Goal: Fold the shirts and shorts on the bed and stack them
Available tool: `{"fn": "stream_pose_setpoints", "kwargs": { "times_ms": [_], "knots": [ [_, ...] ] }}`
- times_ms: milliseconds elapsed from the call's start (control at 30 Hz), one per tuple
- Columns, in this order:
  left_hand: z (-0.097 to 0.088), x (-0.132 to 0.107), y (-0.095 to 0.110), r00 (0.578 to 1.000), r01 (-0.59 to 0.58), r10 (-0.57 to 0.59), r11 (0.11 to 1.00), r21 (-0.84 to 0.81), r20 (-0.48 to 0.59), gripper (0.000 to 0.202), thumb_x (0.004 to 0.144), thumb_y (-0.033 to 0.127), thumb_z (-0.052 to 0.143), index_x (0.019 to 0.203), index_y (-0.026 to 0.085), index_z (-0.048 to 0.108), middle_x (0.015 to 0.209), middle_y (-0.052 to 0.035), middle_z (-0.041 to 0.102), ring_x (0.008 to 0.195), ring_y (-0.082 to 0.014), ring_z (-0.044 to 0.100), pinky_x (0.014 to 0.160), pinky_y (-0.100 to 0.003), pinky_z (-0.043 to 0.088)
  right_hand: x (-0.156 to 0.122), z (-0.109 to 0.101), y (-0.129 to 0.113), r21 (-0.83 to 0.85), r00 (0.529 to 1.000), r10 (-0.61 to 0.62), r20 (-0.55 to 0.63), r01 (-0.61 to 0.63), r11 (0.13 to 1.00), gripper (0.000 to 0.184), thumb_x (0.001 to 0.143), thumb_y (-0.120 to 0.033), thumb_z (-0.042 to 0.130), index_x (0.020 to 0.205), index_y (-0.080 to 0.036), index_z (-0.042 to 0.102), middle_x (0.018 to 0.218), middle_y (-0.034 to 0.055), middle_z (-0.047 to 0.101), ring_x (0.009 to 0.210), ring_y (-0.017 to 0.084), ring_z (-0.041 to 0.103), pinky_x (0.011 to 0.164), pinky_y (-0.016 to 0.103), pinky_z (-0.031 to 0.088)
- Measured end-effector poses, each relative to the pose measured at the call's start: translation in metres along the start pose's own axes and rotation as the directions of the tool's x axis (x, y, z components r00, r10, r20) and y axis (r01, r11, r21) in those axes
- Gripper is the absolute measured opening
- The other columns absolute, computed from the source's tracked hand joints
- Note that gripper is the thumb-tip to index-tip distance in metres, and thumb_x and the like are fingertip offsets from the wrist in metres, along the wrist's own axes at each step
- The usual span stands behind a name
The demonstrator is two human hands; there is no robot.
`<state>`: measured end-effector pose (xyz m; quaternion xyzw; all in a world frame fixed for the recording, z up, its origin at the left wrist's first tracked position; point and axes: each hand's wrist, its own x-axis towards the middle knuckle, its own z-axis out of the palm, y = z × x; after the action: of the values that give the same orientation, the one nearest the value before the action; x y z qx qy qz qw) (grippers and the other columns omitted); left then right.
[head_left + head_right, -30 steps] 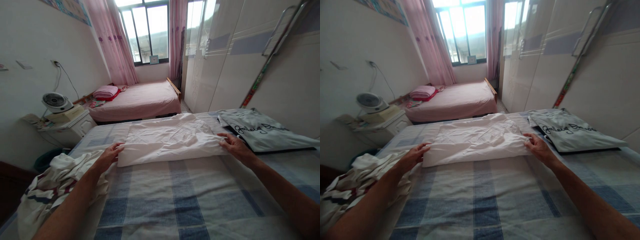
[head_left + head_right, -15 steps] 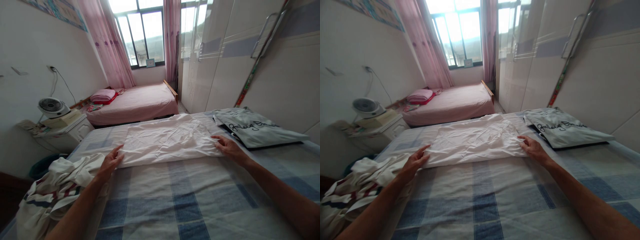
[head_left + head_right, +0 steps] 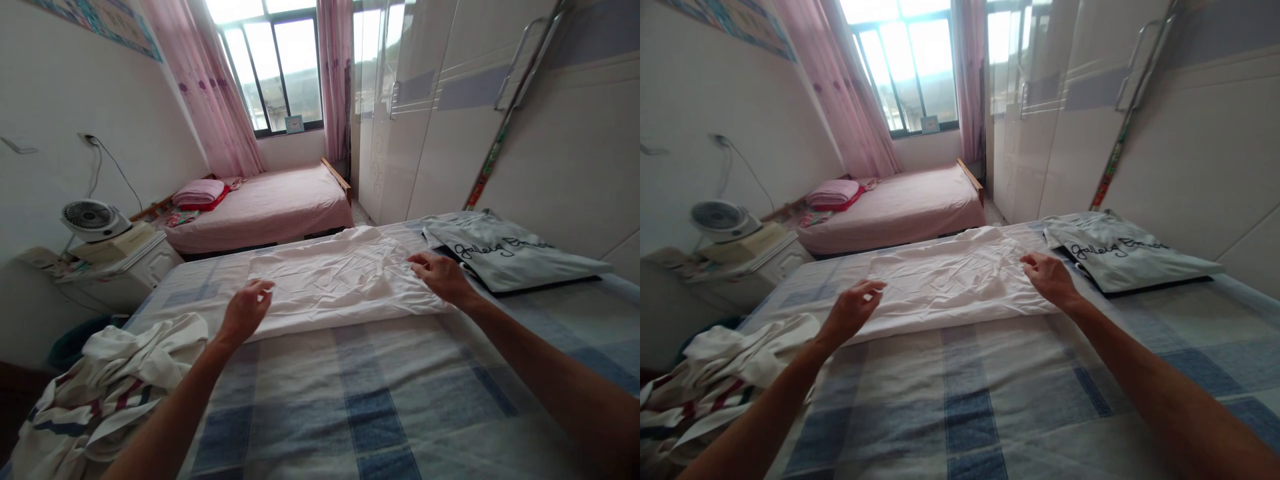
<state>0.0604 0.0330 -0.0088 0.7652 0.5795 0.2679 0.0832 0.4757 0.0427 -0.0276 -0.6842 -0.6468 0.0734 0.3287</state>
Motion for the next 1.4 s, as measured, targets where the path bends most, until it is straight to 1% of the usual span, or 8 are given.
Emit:
{"fn": "stream_pose_setpoints", "kwargs": {
  "times_ms": [133,300,467,600,733,900,1133,1400],
  "knots": [
    [0.052,0.027,0.054,0.953,-0.237,0.277,0.934,-0.268,0.124,0.026,0.082,0.017,0.045,0.096,0.018,0.068,0.093,-0.0067,0.066,0.073,-0.0135,0.06,0.07,-0.025,0.049,0.015,0.034,-0.016,0.486,0.989,0.13,0.068,-0.147,0.862,0.028,0.074,-0.028,0.048,0.095,-0.017,0.063,0.08,0.0047,0.067,0.053,0.01,0.055,0.047,0.023,0.042],
    [0.108,0.026,0.053,0.944,-0.273,0.324,0.874,-0.402,0.063,0.021,0.082,0.015,0.048,0.088,0.016,0.068,0.096,-0.0092,0.065,0.088,-0.0162,0.06,0.084,-0.029,0.046,0.006,0.063,-0.005,0.51,0.98,0.18,0.089,-0.201,0.837,0.023,0.072,-0.025,0.048,0.088,-0.017,0.064,0.073,0.002,0.065,0.051,0.01,0.056,0.048,0.021,0.043],
    [0.099,0.039,0.051,0.969,-0.112,0.179,0.93,-0.349,0.167,0.022,0.081,0.017,0.048,0.086,0.017,0.069,0.085,-0.0063,0.066,0.074,-0.0148,0.06,0.07,-0.027,0.047,0.005,0.065,-0.003,0.509,0.982,0.172,0.075,-0.185,0.841,0.022,0.074,-0.025,0.047,0.087,-0.019,0.064,0.072,0.0011,0.066,0.053,0.01,0.058,0.047,0.02,0.044],
    [0.097,0.068,0.086,0.948,-0.231,0.268,0.95,-0.209,0.169,0.033,0.081,0.017,0.046,0.105,0.02,0.068,0.082,-0.0046,0.063,0.068,-0.0135,0.055,0.07,-0.027,0.044,0.007,0.069,-0.004,0.503,0.985,0.152,0.08,-0.172,0.847,0.021,0.074,-0.023,0.046,0.085,-0.02,0.064,0.069,-0.0004,0.064,0.052,0.01,0.058,0.048,0.02,0.045],
    [0.118,0.09,0.109,0.898,-0.296,0.345,0.933,-0.207,0.272,0.042,0.077,0.014,0.045,0.112,0.019,0.067,0.075,-0.0029,0.061,0.069,-0.0147,0.052,0.072,-0.028,0.042,0.006,0.072,-0.002,0.506,0.987,0.146,0.074,-0.163,0.847,0.021,0.075,-0.024,0.045,0.085,-0.02,0.063,0.067,-0.0003,0.064,0.051,0.01,0.058,0.048,0.021,0.044],
    [0.135,0.096,0.106,0.893,-0.208,0.277,0.953,-0.22,0.355,0.043,0.073,0.012,0.043,0.105,0.022,0.07,0.066,0.0001,0.057,0.063,-0.0135,0.049,0.066,-0.026,0.04,0.006,0.071,-0.003,0.493,0.989,0.129,0.076,-0.149,0.857,0.021,0.076,-0.026,0.045,0.085,-0.019,0.063,0.063,-0.0008,0.062,0.051,0.011,0.056,0.049,0.021,0.043],
    [0.136,0.097,0.101,0.862,-0.22,0.352,0.909,-0.355,0.366,0.024,0.076,0.02,0.05,0.088,0.02,0.07,0.076,-0.001,0.059,0.065,-0.0119,0.05,0.064,-0.024,0.039,0.005,0.072,-0.001,0.467,0.991,0.116,0.065,-0.133,0.874,0.021,0.077,-0.026,0.045,0.085,-0.02,0.064,0.063,-0.0014,0.062,0.051,0.011,0.056,0.05,0.021,0.043],
    [0.132,0.101,0.095,0.893,0.037,0.174,0.89,-0.455,0.414,0.027,0.074,0.043,0.059,0.069,0.016,0.059,0.063,0.0025,0.05,0.058,-0.0096,0.043,0.052,-0.021,0.033,0.004,0.071,-0.003,0.505,0.983,0.155,0.095,-0.182,0.844,0.023,0.076,-0.026,0.047,0.088,-0.019,0.064,0.064,-0.0018,0.06,0.05,0.01,0.054,0.048,0.02,0.042]
  ]
}}
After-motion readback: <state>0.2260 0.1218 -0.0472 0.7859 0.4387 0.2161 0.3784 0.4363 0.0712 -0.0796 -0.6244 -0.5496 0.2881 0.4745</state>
